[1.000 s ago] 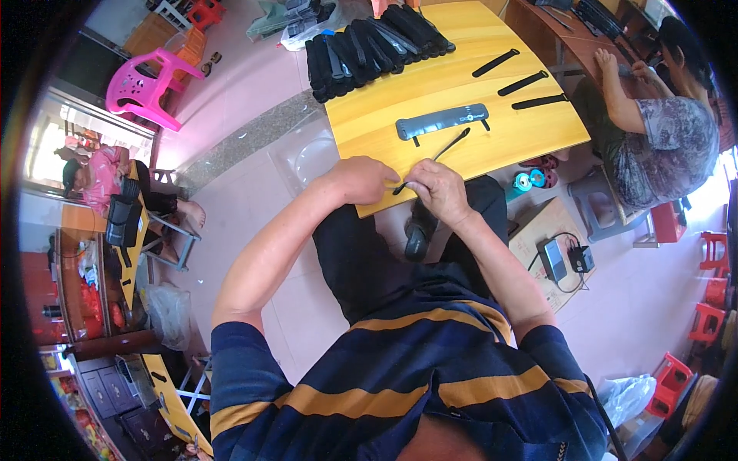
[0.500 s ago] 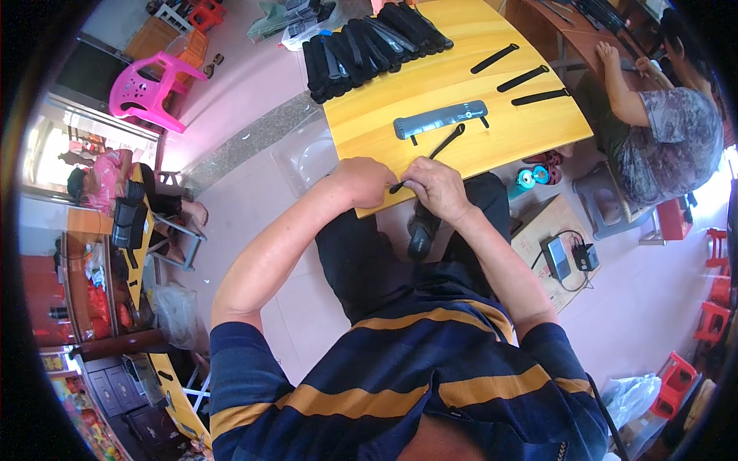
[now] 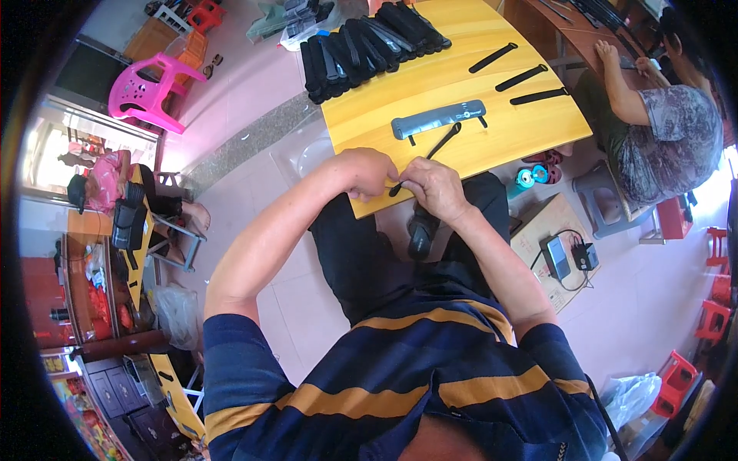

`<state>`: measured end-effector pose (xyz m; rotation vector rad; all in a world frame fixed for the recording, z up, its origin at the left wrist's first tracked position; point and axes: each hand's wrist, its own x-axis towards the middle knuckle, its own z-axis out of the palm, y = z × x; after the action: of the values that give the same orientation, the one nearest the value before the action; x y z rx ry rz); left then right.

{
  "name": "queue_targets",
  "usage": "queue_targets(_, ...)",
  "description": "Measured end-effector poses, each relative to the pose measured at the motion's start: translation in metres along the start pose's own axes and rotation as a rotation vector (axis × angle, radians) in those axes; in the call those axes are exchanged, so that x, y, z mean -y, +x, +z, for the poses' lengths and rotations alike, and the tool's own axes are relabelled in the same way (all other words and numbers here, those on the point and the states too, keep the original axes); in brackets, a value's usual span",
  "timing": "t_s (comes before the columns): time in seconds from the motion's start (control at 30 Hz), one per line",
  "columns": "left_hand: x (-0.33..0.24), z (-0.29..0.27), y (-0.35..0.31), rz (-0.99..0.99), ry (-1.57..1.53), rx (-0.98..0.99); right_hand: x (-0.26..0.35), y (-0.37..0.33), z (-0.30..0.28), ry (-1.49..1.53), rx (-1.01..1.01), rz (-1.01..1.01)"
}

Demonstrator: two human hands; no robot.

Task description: Assembling straps and handles onto bag components.

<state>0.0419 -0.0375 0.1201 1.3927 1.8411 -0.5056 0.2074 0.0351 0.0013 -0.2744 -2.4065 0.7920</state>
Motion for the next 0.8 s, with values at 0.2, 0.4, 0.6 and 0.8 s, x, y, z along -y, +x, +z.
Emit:
queue_targets(0.2, -0.005, -0.001, 0.001, 0.008, 0.038, 0.017, -0.001, 0.001, 0.0, -0.016, 0.009, 0.011)
queue_targets(0.4, -0.005, -0.002, 0.008, 0.001, -0.045, 0.098, -0.001, 0.002, -0.002, 0.017, 0.009, -0.014)
queue_targets(0.6, 0.004, 0.004, 0.007, -0.032, -0.12, 0.092, -0.002, 0.0, 0.001, 0.009, 0.016, 0.015)
queue_targets(0.8, 0.014, 0.015, -0.008, 0.038, -0.033, -0.176, 0.005, 0.003, 0.001, 0.003, 0.006, 0.02)
